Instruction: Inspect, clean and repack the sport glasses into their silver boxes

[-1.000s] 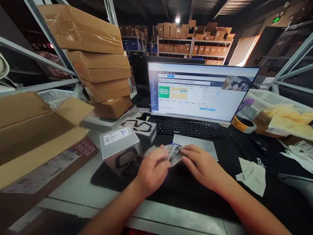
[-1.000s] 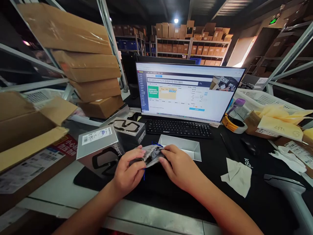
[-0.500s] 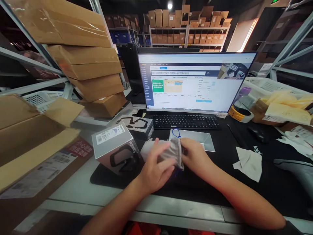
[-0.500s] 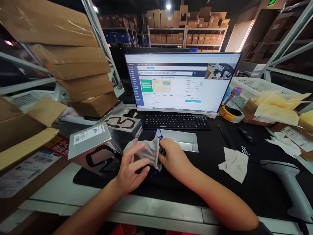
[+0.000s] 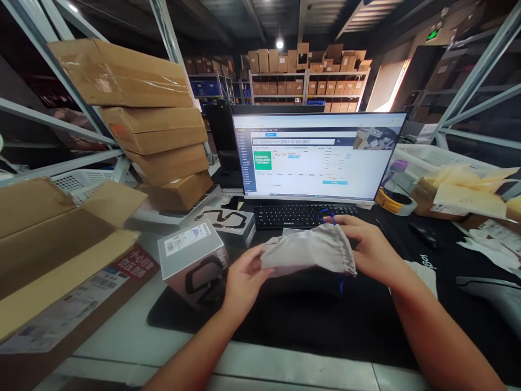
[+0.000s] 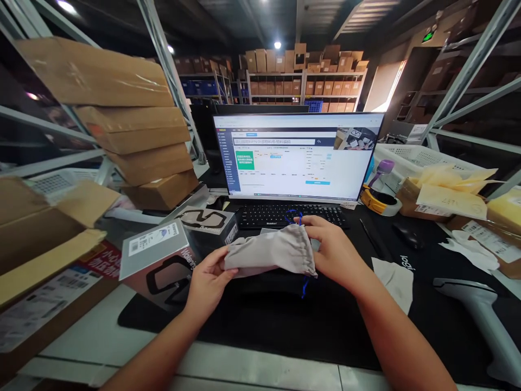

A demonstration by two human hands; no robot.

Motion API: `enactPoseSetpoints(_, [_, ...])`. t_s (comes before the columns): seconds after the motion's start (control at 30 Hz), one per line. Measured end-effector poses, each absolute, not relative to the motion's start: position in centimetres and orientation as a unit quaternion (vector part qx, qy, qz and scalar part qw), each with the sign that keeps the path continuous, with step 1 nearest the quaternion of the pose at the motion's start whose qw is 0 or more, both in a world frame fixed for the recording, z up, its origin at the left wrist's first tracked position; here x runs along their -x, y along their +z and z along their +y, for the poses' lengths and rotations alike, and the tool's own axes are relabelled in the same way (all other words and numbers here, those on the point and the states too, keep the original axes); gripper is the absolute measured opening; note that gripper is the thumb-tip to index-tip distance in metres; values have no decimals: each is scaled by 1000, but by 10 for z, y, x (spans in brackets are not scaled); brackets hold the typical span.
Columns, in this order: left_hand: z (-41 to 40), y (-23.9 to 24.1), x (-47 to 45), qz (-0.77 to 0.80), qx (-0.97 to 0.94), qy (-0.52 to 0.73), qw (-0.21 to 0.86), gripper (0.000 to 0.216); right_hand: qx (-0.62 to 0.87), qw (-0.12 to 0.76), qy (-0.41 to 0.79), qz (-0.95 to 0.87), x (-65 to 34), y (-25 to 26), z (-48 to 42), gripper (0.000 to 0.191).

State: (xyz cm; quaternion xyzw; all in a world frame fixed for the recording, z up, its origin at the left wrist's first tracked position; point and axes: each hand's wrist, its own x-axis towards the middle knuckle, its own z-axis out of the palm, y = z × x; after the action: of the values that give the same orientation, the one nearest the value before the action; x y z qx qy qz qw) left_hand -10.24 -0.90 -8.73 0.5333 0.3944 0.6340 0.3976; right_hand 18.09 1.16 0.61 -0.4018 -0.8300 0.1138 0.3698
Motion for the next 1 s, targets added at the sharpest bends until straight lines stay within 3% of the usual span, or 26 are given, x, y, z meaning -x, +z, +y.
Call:
enactPoseSetpoints(0.17, [-11, -80, 99, 457, -452, 614, 458, 36, 483, 432, 127, -751, -222, 20, 17, 22])
enactPoseSetpoints(0.4, [-13, -77, 89, 383, -497, 593, 504, 76, 480, 505, 160, -699, -194, 4, 21, 26])
enactPoseSetpoints(0.5, [-10, -82, 91, 428, -480, 603, 472, 60, 442, 485, 145, -741, -168, -5, 19, 23])
enactPoseSetpoints(0.6, [-5, -87, 98, 462, -450, 649, 404, 38, 446, 443, 171, -759, -172, -3, 19, 17])
enactPoseSetpoints(0.73, [-8, -87, 107, 504, -475, 646, 322, 30, 509, 464, 200, -697, -216, 12, 25, 17])
enactPoseSetpoints(0.87, [-15, -78, 115, 562, -581, 581, 95, 22, 619, 489, 98, -606, -266, 25, 29, 31])
enactPoseSetpoints(1.0, [-14, -74, 116, 569, -685, 440, -117, 29, 621, 542, 66, -563, -286, 29, 30, 29])
